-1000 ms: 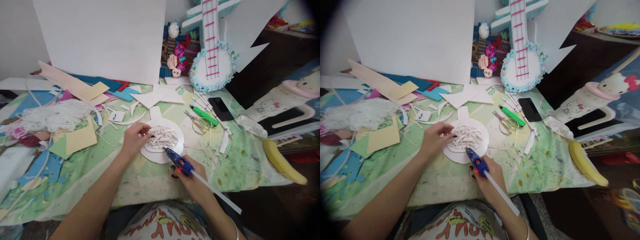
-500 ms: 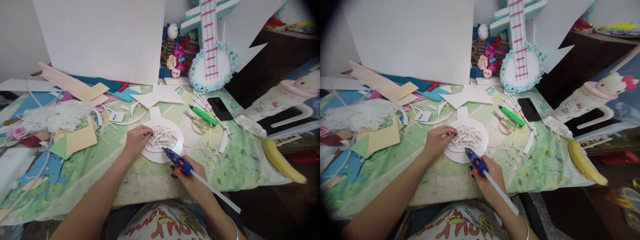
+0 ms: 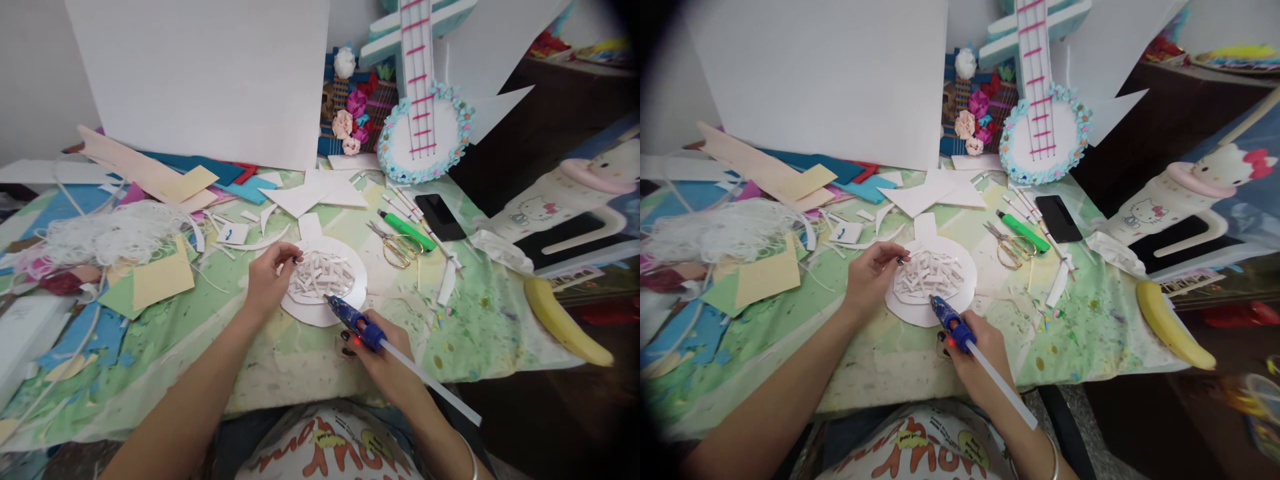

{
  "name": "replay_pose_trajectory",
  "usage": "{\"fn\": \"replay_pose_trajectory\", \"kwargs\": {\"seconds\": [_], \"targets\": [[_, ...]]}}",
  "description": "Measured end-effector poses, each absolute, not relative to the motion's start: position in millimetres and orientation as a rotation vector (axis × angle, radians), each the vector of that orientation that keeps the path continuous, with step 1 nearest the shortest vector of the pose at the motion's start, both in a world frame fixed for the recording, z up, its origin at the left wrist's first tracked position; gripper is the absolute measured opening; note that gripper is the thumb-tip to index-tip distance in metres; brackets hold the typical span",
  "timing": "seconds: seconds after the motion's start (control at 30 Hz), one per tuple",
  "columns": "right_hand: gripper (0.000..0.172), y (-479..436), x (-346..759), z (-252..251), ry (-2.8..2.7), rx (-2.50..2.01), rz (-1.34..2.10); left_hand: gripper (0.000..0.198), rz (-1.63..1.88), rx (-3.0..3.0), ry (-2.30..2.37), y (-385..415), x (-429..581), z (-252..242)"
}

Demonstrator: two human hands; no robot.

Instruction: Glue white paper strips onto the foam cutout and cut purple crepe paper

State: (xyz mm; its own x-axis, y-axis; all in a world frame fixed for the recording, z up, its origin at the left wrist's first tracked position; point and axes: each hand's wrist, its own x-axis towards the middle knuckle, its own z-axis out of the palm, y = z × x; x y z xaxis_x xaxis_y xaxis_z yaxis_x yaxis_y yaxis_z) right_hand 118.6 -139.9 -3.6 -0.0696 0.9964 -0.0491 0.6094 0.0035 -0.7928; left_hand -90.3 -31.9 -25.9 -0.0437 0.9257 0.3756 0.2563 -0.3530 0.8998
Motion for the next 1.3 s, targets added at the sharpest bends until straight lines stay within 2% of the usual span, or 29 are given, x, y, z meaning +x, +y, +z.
{"fn": "replay_pose_trajectory", "kwargs": {"seconds": [0.17, 0.3, 0.43, 0.57, 0.77, 1.1, 1.3], "targets": [[0.013, -140, 118, -3, -1.735, -1.661, 0.902, 0.020, 1.469, 2.136, 1.253, -40, -92, -15], [0.011, -140, 118, -3, -1.724, -1.665, 0.920, 0.043, 1.134, 2.521, 1.098, -45, -88, -10], [0.012, -141, 118, -3, -1.722, -1.669, 0.920, 0.055, 0.871, 2.627, 1.201, -45, -85, -12], [0.012, -141, 117, -2, -1.735, -1.675, 0.912, 0.054, 0.703, 2.672, 1.190, -43, -87, -18], [0.012, -141, 119, -2, -1.735, -1.670, 0.895, 0.041, 0.693, 2.641, 1.202, -40, -91, -24], [0.020, -154, 133, 11, -1.741, -1.618, 0.794, 0.059, 0.624, 2.602, 1.206, -40, -92, -21], [0.018, -159, 153, 15, -1.624, -1.595, 0.720, 0.054, 0.709, 2.559, 1.196, -40, -90, -25]]}}
